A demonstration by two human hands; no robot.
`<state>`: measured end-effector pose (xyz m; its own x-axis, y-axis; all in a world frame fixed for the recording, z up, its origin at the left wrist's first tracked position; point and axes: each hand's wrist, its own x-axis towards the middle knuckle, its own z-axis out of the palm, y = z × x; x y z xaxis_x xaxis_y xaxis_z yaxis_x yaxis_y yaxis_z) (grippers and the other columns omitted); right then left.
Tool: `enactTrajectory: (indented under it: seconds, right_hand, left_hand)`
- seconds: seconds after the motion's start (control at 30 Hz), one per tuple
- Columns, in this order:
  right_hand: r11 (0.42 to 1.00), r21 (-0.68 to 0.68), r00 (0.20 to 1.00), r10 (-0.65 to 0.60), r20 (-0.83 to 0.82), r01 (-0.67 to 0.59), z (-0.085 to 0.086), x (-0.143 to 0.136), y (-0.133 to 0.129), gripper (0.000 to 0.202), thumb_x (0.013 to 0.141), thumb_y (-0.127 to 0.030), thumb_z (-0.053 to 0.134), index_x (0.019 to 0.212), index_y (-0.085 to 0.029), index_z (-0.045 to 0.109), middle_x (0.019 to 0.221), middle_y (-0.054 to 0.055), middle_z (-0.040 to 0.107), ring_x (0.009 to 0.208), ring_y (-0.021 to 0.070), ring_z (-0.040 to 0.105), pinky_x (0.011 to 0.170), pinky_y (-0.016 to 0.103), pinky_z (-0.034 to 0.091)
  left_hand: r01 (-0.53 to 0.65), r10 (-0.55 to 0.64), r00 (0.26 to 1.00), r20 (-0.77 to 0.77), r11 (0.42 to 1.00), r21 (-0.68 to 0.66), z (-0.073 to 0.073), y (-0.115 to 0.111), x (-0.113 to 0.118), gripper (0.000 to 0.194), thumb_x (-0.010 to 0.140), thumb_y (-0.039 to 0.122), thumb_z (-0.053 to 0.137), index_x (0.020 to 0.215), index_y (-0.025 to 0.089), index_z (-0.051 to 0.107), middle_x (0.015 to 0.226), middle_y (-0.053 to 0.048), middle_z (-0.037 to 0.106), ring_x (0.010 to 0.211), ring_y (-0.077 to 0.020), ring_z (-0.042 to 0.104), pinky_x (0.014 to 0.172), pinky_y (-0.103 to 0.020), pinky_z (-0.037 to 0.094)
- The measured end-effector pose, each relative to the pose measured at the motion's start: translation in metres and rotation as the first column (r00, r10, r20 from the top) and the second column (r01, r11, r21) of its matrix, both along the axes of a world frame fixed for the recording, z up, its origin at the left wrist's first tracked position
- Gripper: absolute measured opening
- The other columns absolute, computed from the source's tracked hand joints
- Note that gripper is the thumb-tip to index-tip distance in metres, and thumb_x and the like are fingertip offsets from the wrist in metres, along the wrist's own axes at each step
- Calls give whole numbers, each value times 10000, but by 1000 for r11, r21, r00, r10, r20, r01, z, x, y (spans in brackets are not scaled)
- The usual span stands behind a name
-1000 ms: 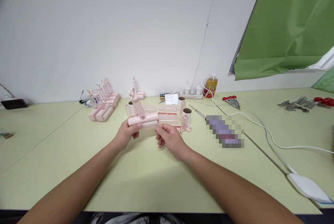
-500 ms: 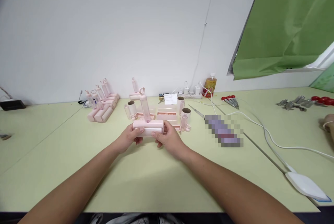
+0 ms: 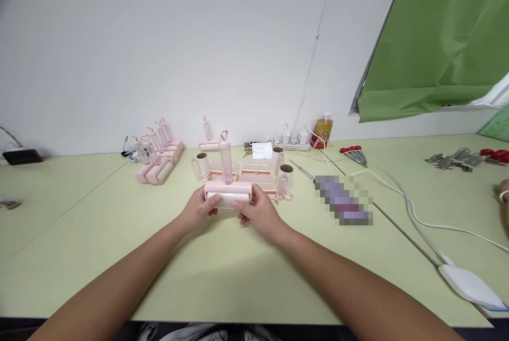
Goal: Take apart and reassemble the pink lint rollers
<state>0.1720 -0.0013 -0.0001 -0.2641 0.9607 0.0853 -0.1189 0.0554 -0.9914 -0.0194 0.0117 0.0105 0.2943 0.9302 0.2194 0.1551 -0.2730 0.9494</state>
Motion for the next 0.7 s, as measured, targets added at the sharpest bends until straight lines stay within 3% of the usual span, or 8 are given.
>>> enactTrajectory:
  seconds: [0.43, 0.53, 0.63, 0.7]
  right_hand:
    - [999, 39, 1000, -8, 26, 7, 2, 0, -1, 444, 715, -442, 730, 1014, -205, 503, 686, -32, 574, 541, 121, 546, 515, 290, 518]
    - [999, 43, 999, -11, 31, 9, 2, 0, -1, 436, 723, -439, 724, 1015, -204, 501, 686, -31, 567, 543, 120, 544, 512, 286, 515]
    - [999, 46, 999, -18, 36, 17, 3, 1, -1, 422, 724, -441, 718, 1004, -209, 504, 685, -37, 552, 534, 115, 535, 510, 286, 514]
    - [998, 60, 999, -28, 45, 25, 2, 1, 0, 412, 727, -444, 713, 1002, -214, 510, 704, -41, 542, 514, 103, 517, 503, 286, 511]
  left_hand:
    - [4, -4, 1000, -6, 1000, 8, -4, 1, 1, 485, 793, 569, 579, 1015, 139, 561, 712, -2, 555, 518, -94, 478, 480, -227, 414]
    - [-7, 8, 999, -46, 1000, 29, -3, 2, 0, 494, 808, 582, 550, 1031, 141, 563, 750, -21, 588, 585, -131, 536, 536, -258, 449]
    - [-65, 103, 979, -174, 976, 208, 3, -1, -2, 471, 831, 549, 543, 1095, 160, 554, 982, -83, 628, 869, -218, 601, 748, -336, 487]
    - [-85, 212, 931, -299, 918, 388, 11, -5, -4, 533, 805, 514, 602, 1208, 180, 505, 1177, -123, 577, 1078, -272, 539, 903, -400, 436]
